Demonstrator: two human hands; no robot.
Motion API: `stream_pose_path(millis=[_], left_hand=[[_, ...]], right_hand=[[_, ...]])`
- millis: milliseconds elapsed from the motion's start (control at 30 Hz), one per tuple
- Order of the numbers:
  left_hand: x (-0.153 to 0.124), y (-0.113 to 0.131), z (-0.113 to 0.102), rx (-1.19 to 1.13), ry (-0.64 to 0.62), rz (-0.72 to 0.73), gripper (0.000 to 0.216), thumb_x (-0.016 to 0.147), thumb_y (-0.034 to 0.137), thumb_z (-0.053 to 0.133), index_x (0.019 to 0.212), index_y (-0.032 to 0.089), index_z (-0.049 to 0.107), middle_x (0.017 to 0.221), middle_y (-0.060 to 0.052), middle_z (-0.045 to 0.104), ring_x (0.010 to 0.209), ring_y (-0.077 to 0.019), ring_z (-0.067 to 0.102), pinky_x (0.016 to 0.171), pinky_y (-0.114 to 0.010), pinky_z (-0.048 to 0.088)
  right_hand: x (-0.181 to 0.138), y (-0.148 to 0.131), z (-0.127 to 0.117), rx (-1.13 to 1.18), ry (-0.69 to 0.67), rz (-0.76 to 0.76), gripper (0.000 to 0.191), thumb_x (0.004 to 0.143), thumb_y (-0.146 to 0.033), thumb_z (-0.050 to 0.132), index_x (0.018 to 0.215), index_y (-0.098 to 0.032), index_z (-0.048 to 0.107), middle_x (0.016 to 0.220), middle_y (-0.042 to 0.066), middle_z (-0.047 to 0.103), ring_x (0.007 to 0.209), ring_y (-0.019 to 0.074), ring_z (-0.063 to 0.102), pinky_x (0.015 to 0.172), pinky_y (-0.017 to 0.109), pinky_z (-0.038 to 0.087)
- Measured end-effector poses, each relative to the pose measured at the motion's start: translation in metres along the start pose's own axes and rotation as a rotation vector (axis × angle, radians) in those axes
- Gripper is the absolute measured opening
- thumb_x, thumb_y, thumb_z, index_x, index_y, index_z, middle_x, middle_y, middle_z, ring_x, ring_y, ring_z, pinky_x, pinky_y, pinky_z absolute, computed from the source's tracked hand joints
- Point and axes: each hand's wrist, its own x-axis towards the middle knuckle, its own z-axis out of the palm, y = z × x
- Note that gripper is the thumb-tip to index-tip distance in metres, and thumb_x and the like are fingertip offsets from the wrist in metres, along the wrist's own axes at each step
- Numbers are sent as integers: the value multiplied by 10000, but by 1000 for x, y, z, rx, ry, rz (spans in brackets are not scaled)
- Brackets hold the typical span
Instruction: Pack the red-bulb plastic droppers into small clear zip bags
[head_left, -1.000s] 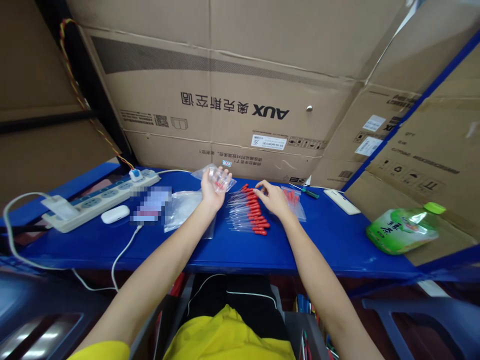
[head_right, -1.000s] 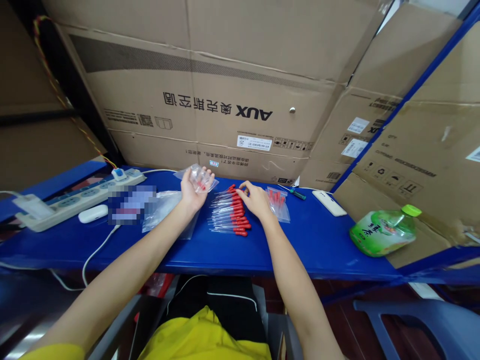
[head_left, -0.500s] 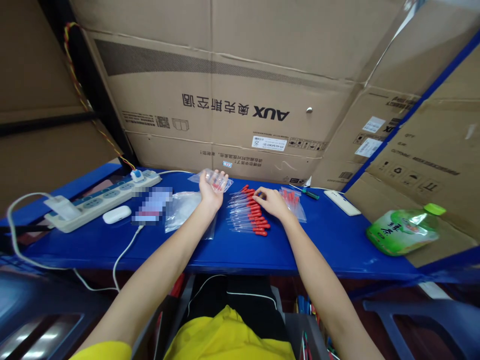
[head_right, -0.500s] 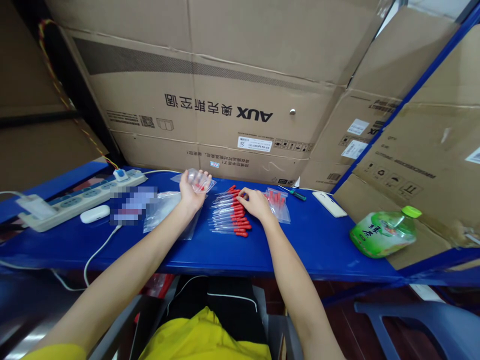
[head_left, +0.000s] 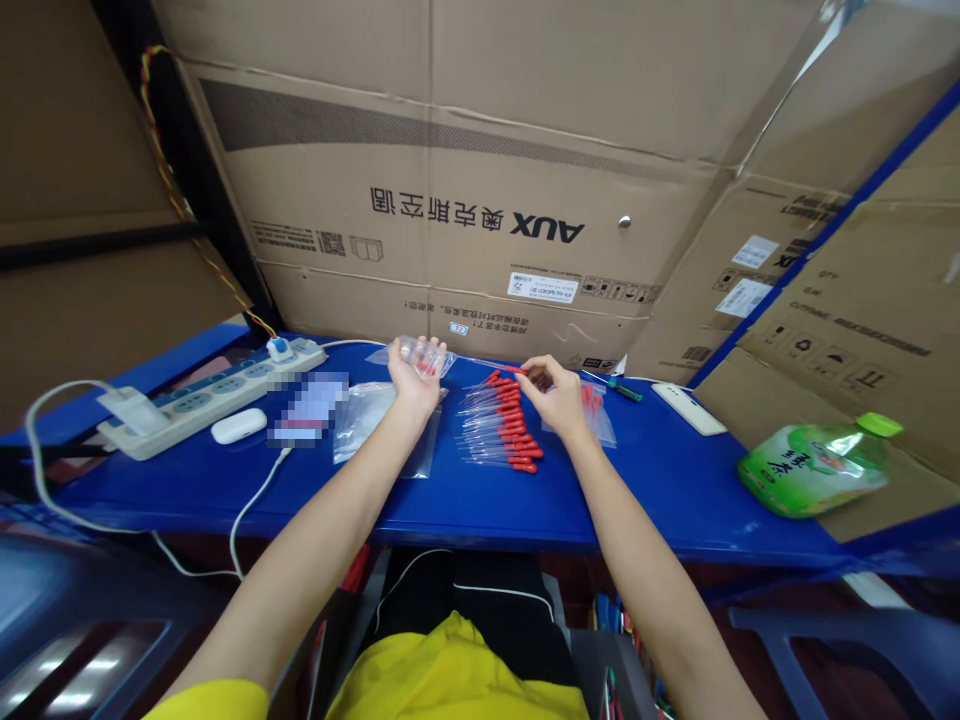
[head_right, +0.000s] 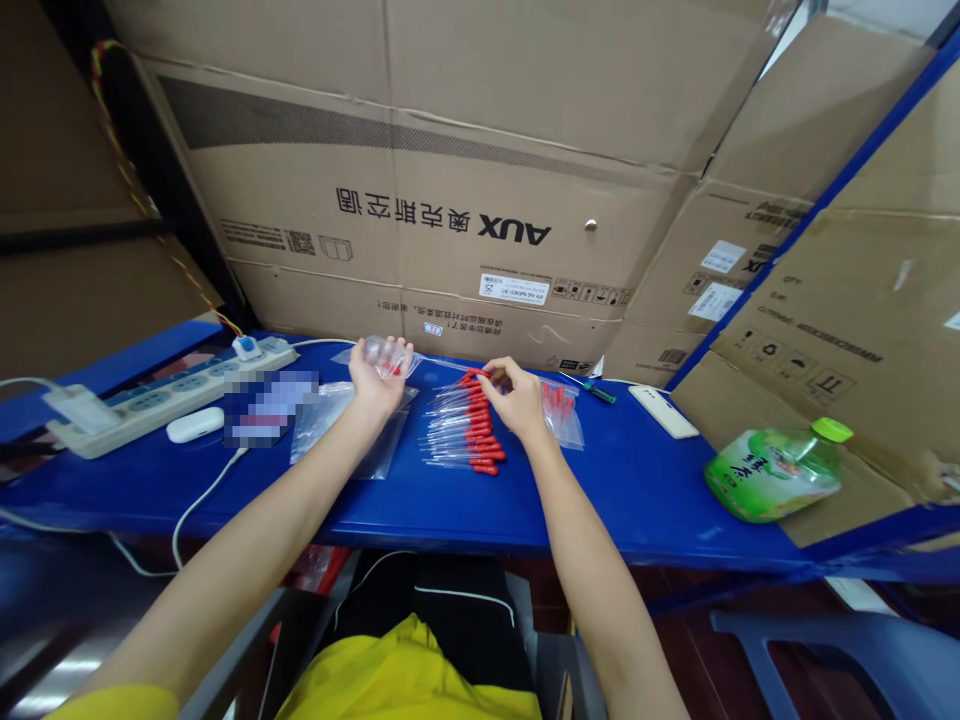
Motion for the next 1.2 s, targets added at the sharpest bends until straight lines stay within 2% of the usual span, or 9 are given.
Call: stream_pose_path(millis=[167, 267, 367, 467, 600, 767, 933, 1067, 1200], left_hand=[[-6, -4, 1, 12, -10, -28, 253, 1027, 422, 535, 982, 195, 639, 900, -53, 682, 889, -193, 723, 973, -372, 592], [-16, -16, 2, 51, -122, -88, 189, 1013, 376, 560, 997, 204, 638, 921, -50, 710, 910, -203, 736, 1010, -431, 584], [-27, -28, 2, 109, -206, -170, 218, 1026, 364, 534, 996, 183, 653, 933, -70, 735, 893, -211, 739, 1011, -457, 588], [-34, -36, 2, 136, -219, -220, 249, 1035, 357, 518, 999, 166, 673, 944, -83, 749, 891, -216, 742, 1002, -445, 596], [-38, -39, 2, 162, -209, -241, 242, 1033, 336, 516, 1011, 162, 683, 942, -79, 761, 889, -213, 747, 993, -425, 603], [-44, -41, 3, 202, -264, -293, 248, 1036, 321, 495, 1071, 158, 679, 968, -85, 776, 906, -222, 754, 979, -429, 609], [-46, -44, 3, 224, -271, -324, 216, 1016, 294, 501, 1104, 175, 659, 1024, -118, 776, 979, -276, 762, 901, -457, 623], [-45, -45, 2, 184, -261, -322, 220, 1003, 296, 523, 1118, 164, 657, 1027, -131, 769, 935, -275, 758, 921, -484, 613], [-39, -40, 2, 144, -237, -289, 203, 988, 301, 561, 1109, 173, 662, 986, -109, 762, 899, -242, 748, 973, -469, 596]], right_hand=[[-5, -3, 14, -19, -64, -36, 168, 939, -392, 673, 960, -227, 690, 751, 1, 701, 640, 158, 633, 653, 282, 505], [-8, -4, 22, -86, -99, -57, 145, 954, -370, 679, 988, -233, 711, 781, -1, 731, 662, 160, 659, 682, 281, 515], [-11, -10, 27, -186, -163, -99, 160, 967, -338, 685, 1096, -254, 729, 902, -4, 786, 722, 165, 705, 710, 277, 518], [-12, -17, 31, -265, -227, -130, 221, 994, -292, 656, 1205, -285, 721, 1044, -12, 814, 795, 175, 744, 731, 275, 519], [-13, -18, 34, -309, -205, -150, 206, 1040, -272, 598, 1192, -283, 736, 1106, 0, 810, 923, 187, 759, 800, 274, 517], [-14, -13, 35, -340, -146, -156, 154, 1032, -360, 649, 1047, -240, 745, 953, 28, 776, 825, 179, 712, 740, 264, 473], [-14, -11, 37, -326, -62, -76, 248, 1005, -425, 673, 856, -231, 633, 844, 27, 728, 727, 176, 654, 670, 266, 420], [-12, -10, 37, -306, -44, -6, 307, 964, -506, 698, 859, -241, 586, 806, 14, 705, 700, 181, 638, 654, 267, 410], [-6, -3, 27, -252, -136, 48, 338, 945, -571, 701, 960, -246, 612, 761, -9, 682, 670, 177, 632, 646, 261, 405]])
